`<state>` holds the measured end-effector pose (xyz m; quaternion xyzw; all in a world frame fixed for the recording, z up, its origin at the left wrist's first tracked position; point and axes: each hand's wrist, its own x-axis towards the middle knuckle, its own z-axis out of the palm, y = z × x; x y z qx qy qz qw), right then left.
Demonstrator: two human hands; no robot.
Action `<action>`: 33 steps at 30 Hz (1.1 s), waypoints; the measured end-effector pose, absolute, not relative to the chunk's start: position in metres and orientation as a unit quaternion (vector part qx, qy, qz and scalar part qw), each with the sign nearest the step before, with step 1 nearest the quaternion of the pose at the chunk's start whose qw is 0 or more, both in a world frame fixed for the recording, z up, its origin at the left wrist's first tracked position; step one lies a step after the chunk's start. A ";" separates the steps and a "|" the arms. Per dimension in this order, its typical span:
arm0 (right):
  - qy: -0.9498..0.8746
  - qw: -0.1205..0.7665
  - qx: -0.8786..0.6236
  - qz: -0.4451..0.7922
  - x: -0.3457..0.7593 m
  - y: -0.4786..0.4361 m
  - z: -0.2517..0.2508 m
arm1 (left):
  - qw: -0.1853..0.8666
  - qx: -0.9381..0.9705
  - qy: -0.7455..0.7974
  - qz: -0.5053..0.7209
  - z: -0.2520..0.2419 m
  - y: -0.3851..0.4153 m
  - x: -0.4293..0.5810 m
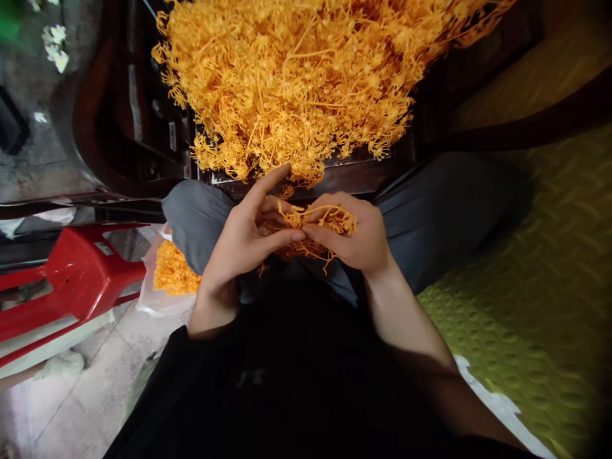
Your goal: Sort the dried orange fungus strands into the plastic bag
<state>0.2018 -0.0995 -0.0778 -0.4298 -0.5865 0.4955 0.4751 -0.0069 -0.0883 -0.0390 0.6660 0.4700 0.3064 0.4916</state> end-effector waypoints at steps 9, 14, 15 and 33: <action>-0.408 0.624 -0.545 0.383 0.220 -0.092 -0.099 | 0.498 0.602 0.524 0.339 -0.030 -0.102 -0.027; -0.520 0.504 -0.470 0.504 0.219 -0.094 -0.084 | 0.603 0.533 0.461 0.373 -0.039 -0.104 -0.023; -0.537 0.488 -0.453 0.518 0.215 -0.095 -0.080 | 0.616 0.526 0.452 0.375 -0.041 -0.104 -0.020; -0.525 0.345 -0.436 0.644 0.194 -0.113 -0.067 | 0.454 0.681 0.483 0.311 -0.033 -0.109 -0.014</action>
